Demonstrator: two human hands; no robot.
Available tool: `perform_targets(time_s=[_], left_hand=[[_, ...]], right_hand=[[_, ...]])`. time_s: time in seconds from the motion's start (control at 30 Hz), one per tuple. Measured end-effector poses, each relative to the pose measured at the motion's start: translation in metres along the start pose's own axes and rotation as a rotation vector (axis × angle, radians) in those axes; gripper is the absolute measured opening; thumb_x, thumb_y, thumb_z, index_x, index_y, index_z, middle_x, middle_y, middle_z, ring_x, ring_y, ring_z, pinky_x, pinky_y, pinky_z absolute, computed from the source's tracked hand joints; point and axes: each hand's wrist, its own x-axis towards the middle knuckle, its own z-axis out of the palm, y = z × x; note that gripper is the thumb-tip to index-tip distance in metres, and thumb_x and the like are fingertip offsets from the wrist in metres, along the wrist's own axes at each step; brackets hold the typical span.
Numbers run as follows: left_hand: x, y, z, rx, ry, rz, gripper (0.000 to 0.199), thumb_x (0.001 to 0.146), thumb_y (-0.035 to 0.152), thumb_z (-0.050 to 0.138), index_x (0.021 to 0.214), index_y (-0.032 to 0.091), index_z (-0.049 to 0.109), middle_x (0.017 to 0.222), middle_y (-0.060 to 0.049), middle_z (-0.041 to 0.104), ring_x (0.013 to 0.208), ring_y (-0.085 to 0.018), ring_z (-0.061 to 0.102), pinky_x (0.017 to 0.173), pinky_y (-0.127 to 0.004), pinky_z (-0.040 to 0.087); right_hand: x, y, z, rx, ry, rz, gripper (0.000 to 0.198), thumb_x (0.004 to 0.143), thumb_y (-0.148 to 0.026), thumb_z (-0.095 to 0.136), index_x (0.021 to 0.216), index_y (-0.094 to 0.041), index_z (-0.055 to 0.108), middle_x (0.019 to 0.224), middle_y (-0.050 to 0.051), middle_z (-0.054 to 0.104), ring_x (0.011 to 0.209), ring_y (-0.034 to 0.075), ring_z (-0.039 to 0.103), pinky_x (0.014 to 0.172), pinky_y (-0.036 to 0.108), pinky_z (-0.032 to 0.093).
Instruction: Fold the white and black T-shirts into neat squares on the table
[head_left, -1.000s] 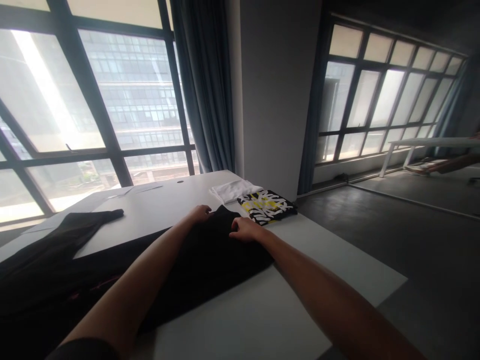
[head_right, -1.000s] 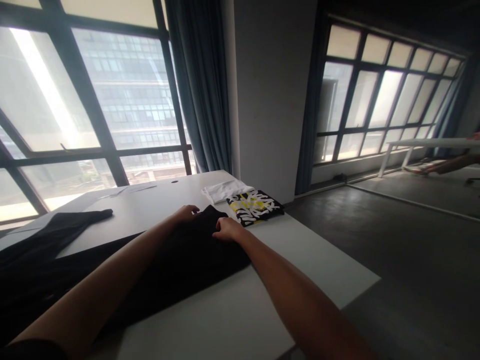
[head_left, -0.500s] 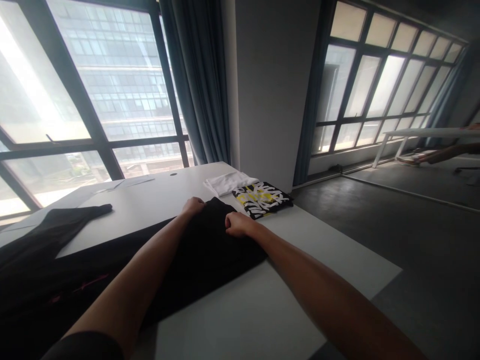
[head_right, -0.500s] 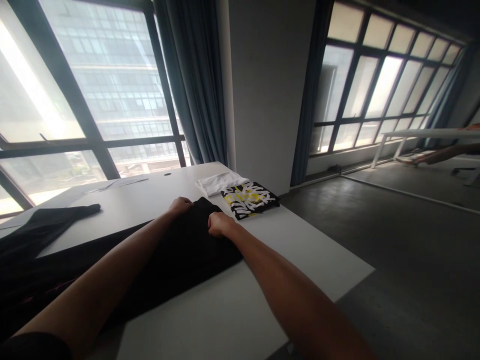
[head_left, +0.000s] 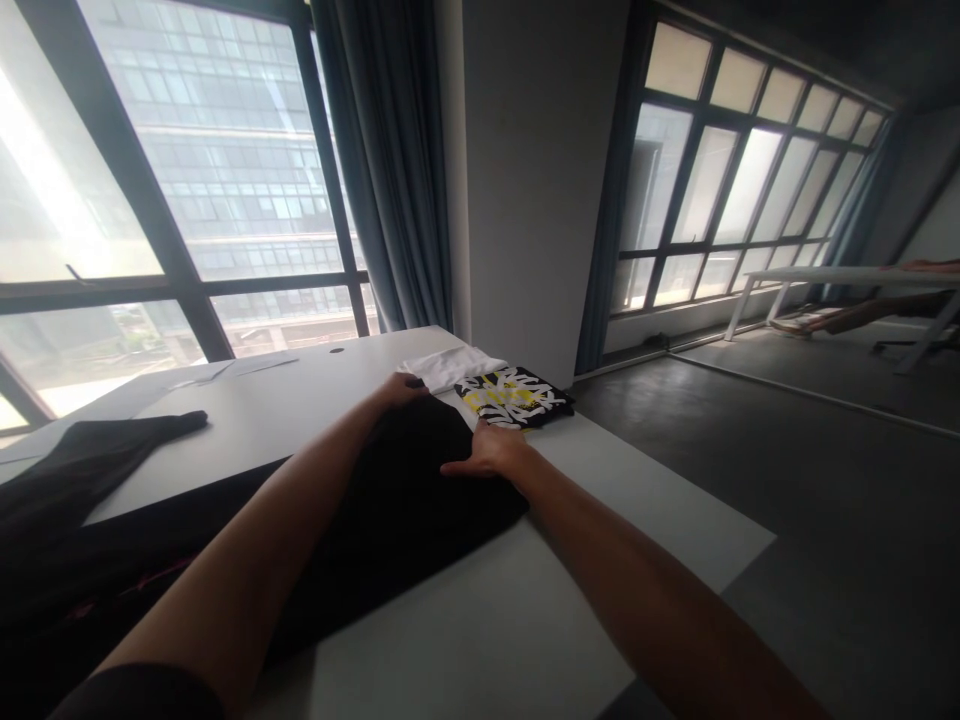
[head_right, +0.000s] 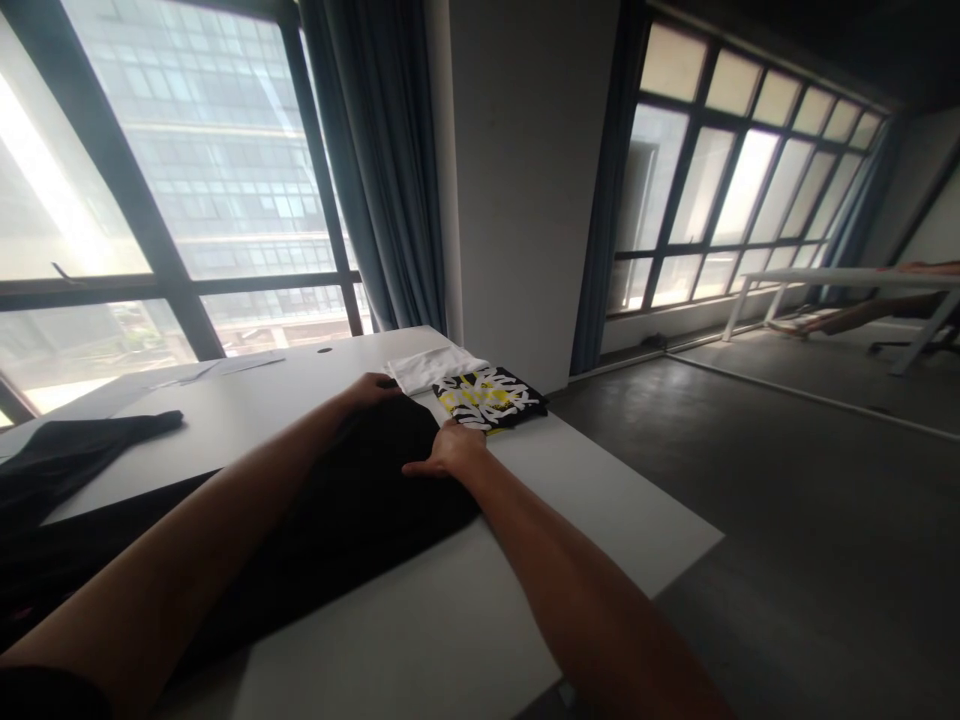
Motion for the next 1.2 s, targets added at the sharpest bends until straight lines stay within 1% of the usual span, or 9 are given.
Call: perform_targets(time_s=[0.1,0.2,0.33,0.47,0.63,0.77,0.97,1.1,1.2], left_hand=[[-0.006,0.008,-0.025,-0.009,0.078,0.031,0.033,0.078,0.044,0.066,0.091,0.015,0.073,0.092,-0.006,0.075,0.089,-0.024,0.067,0.080,-0.032,0.052],[-0.017,0.016,-0.053,-0.034,0.142,0.107,0.033,0.078,0.045,0.066,0.087,0.014,0.072,0.089,-0.006,0.074,0.087,-0.023,0.067,0.080,-0.033,0.053],[-0.038,0.023,-0.090,-0.138,0.199,0.199,0.027,0.070,0.038,0.074,0.083,0.015,0.072,0.084,-0.005,0.073,0.085,-0.023,0.067,0.081,-0.036,0.054],[-0.069,0.025,-0.129,-0.236,0.167,0.259,0.031,0.063,0.034,0.082,0.085,0.014,0.072,0.082,-0.005,0.073,0.084,-0.023,0.068,0.082,-0.040,0.055],[-0.124,0.022,-0.176,-0.144,0.048,0.328,0.034,0.067,0.037,0.081,0.093,0.017,0.074,0.090,-0.004,0.074,0.088,-0.023,0.068,0.087,-0.043,0.054],[-0.168,0.018,-0.198,0.091,-0.010,0.292,0.029,0.070,0.027,0.076,0.098,0.021,0.075,0.093,-0.002,0.074,0.087,-0.022,0.068,0.084,-0.039,0.055],[-0.214,0.042,-0.200,0.272,-0.097,0.229,0.029,0.074,0.020,0.069,0.103,0.023,0.074,0.099,-0.002,0.073,0.091,-0.022,0.067,0.082,-0.034,0.054],[-0.229,0.084,-0.203,0.179,-0.154,0.306,0.024,0.078,0.020,0.067,0.101,0.019,0.072,0.100,-0.004,0.071,0.094,-0.021,0.066,0.085,-0.038,0.053],[-0.234,0.125,-0.216,-0.090,-0.106,0.431,0.019,0.079,0.015,0.067,0.098,0.014,0.068,0.097,-0.002,0.069,0.092,-0.019,0.067,0.087,-0.039,0.054]], right_hand=[[0.000,-0.006,0.004,0.137,0.007,0.022,0.135,0.051,-0.064,0.086,0.154,-0.006,0.021,0.142,0.026,0.051,0.131,0.036,0.050,0.106,0.041,0.041],[0.000,-0.013,0.007,0.325,0.030,0.008,0.131,0.050,-0.045,0.093,0.153,-0.005,0.023,0.145,0.025,0.048,0.133,0.032,0.049,0.108,0.036,0.040],[-0.005,-0.022,0.010,0.590,-0.052,-0.040,0.070,0.054,-0.021,0.091,0.118,-0.012,0.065,0.115,0.011,0.072,0.108,0.027,0.067,0.089,0.029,0.054],[-0.013,-0.026,0.008,0.835,-0.277,0.037,0.031,0.059,-0.015,0.084,0.087,-0.015,0.072,0.089,0.005,0.077,0.085,0.022,0.072,0.073,0.027,0.058],[-0.018,-0.023,0.004,0.718,-0.450,-0.087,0.027,0.053,-0.011,0.080,0.079,-0.016,0.072,0.079,0.001,0.076,0.077,0.019,0.070,0.073,0.027,0.056],[-0.016,-0.026,-0.008,0.492,-0.298,-0.195,0.024,0.055,-0.015,0.077,0.078,-0.017,0.071,0.076,-0.001,0.073,0.077,0.019,0.068,0.072,0.024,0.052],[-0.018,-0.030,-0.057,0.163,-0.282,-0.369,0.025,0.057,-0.023,0.079,0.080,-0.018,0.072,0.079,0.001,0.072,0.082,0.022,0.066,0.070,0.025,0.049],[-0.028,-0.020,-0.124,0.108,-0.284,-0.338,0.034,0.057,-0.028,0.084,0.088,-0.017,0.074,0.086,0.003,0.073,0.084,0.024,0.067,0.073,0.028,0.050],[-0.033,-0.018,-0.183,0.133,0.010,-0.380,0.032,0.071,-0.030,0.079,0.096,-0.011,0.073,0.083,0.006,0.072,0.078,0.020,0.065,0.073,0.030,0.048]])
